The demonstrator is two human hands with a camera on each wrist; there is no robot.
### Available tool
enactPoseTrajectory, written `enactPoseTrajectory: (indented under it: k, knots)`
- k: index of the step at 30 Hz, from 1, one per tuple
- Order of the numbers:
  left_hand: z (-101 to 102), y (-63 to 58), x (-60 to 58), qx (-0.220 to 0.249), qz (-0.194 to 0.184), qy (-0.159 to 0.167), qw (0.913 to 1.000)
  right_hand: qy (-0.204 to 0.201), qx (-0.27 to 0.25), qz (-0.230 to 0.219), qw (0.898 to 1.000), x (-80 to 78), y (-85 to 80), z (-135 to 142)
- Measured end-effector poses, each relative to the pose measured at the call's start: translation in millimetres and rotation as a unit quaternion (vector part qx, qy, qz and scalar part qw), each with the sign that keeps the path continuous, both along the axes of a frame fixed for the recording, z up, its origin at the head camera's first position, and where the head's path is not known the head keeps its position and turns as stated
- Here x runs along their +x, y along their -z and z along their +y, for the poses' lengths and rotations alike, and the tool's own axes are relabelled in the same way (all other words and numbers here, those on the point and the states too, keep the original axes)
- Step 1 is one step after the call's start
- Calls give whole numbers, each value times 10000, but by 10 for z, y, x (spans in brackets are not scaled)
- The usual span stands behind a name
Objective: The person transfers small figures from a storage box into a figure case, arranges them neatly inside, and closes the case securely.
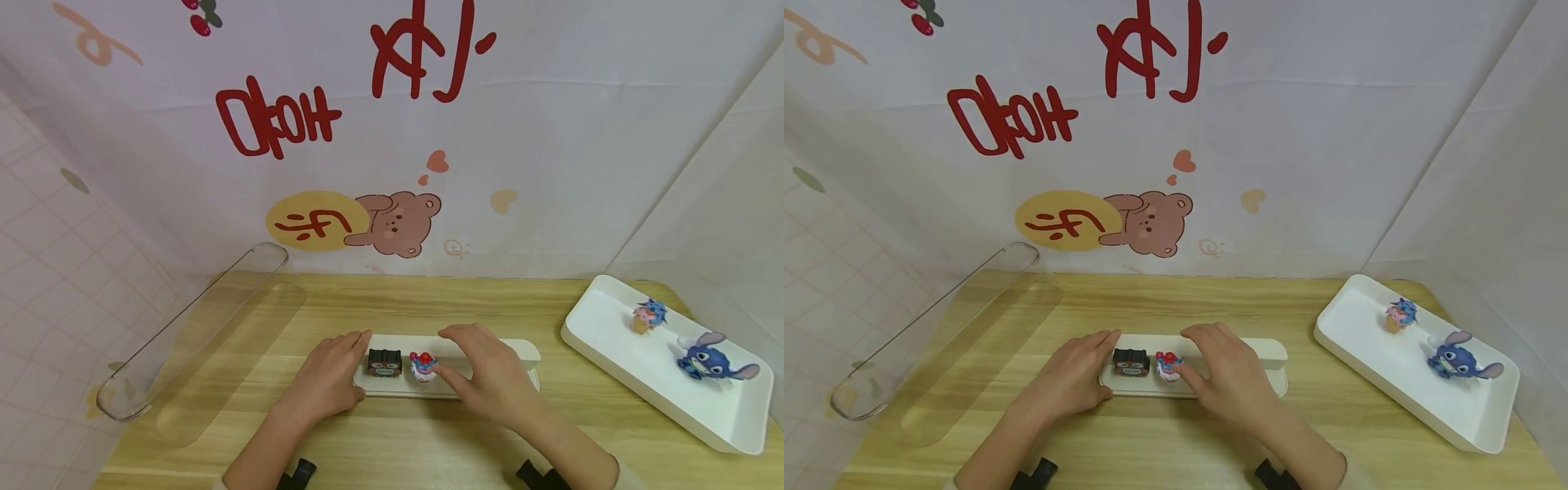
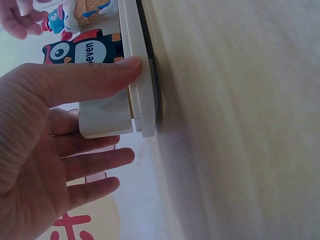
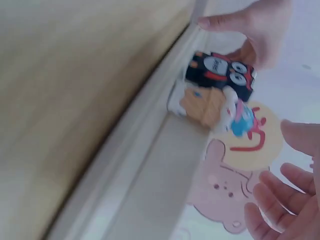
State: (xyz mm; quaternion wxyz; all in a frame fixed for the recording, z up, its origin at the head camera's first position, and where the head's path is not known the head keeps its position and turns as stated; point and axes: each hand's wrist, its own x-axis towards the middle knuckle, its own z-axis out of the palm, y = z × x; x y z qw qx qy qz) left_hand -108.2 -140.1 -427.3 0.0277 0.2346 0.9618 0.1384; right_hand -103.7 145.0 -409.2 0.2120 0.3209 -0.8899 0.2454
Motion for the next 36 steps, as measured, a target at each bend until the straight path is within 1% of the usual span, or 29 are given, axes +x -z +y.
enactPoseTrajectory:
  k: [9,16,21,23,26,32,36]
  knots:
    - [2,-10,-6,37,3,-15,10000,-98,-129,805,9966,-88,-229,406]
    - [2,-6,-6,-17,-22,-41,10000,292,-45,1193,9924,-135,-393,761]
    - [7,-12,-5,-47,-18,-57,10000,460,-99,1150,9922,-161,-456,1043]
    - [10,-19,-3,-35,-35,-55,10000,603,-112,1083,9922,-176,-456,1169]
    - [14,-27,6,-6,-93,-70,9999,863,-127,950,9917,-210,-442,1372]
    - [16,-28,21,1,-149,-81,9999,1350,-148,788,9876,-325,-381,1826]
    - [11,-30,14,-30,-145,-76,9999,1689,-81,391,9848,-380,-357,2090]
